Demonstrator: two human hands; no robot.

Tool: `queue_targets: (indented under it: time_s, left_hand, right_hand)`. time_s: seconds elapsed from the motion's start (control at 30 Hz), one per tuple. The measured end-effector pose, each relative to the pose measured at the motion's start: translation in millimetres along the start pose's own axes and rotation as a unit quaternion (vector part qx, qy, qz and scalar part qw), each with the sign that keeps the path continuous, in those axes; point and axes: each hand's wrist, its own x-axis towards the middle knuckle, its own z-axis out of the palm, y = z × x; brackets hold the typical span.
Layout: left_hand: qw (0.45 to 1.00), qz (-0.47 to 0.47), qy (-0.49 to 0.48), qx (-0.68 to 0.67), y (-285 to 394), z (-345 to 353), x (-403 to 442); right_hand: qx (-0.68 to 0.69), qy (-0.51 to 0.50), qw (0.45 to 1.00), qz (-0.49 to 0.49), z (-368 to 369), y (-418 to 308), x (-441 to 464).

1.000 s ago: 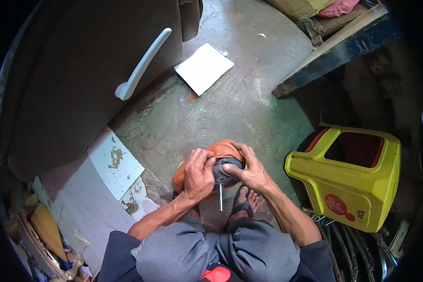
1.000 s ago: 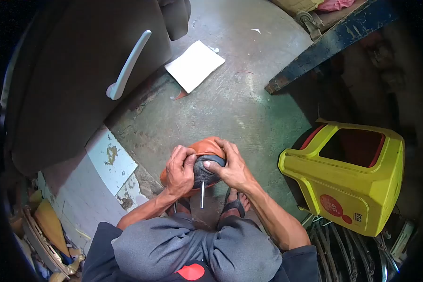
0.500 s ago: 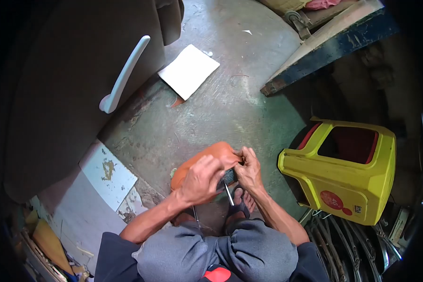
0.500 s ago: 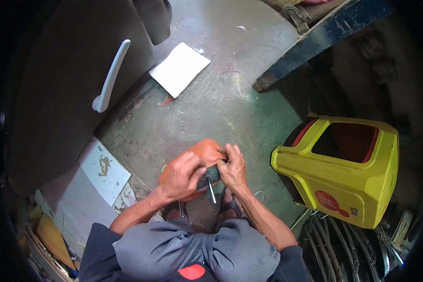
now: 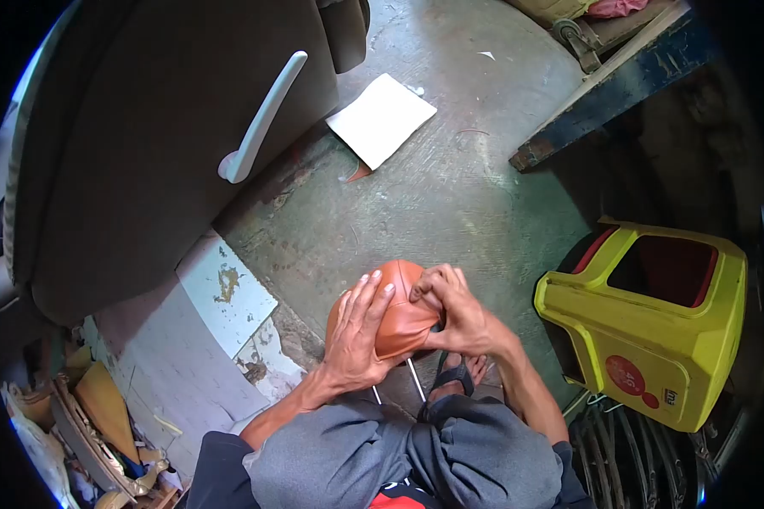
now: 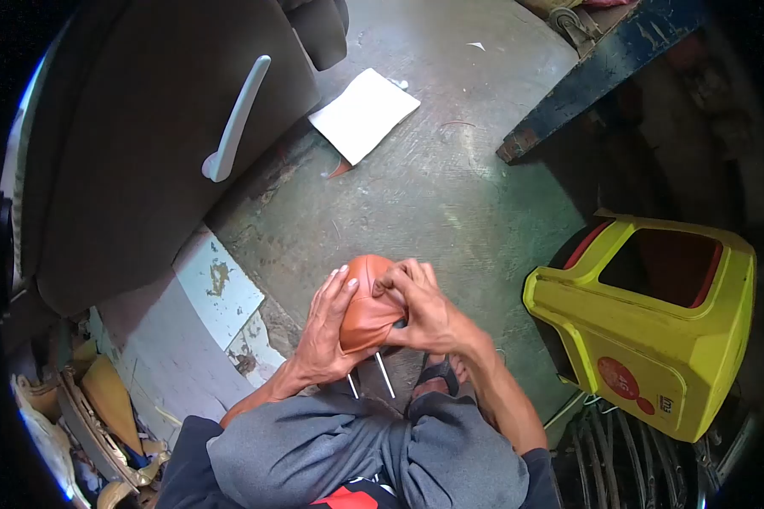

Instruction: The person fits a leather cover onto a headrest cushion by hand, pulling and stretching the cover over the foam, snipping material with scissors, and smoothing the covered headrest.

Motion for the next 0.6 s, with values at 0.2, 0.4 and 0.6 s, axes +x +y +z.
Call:
queue_targets:
  time_s: [0.2, 0.4, 0.6]
  left_hand:
    - [0.996, -0.059, 0.034, -0.054, -24, -35, -3]
    - [0.844, -0.135, 0.070, -0.514, -52, -40, 2]
    - [0.742, -0.258, 0.048, -0.617, -81, 8, 29]
  right_hand:
    - [0.439, -0.087, 0.890, 0.082, -57, 25, -15]
    - [0.439, 0.071, 0.894, 0.052, 59, 93, 13]
    - [0.443, 0.125, 0.868, 0.186, 23, 68, 6]
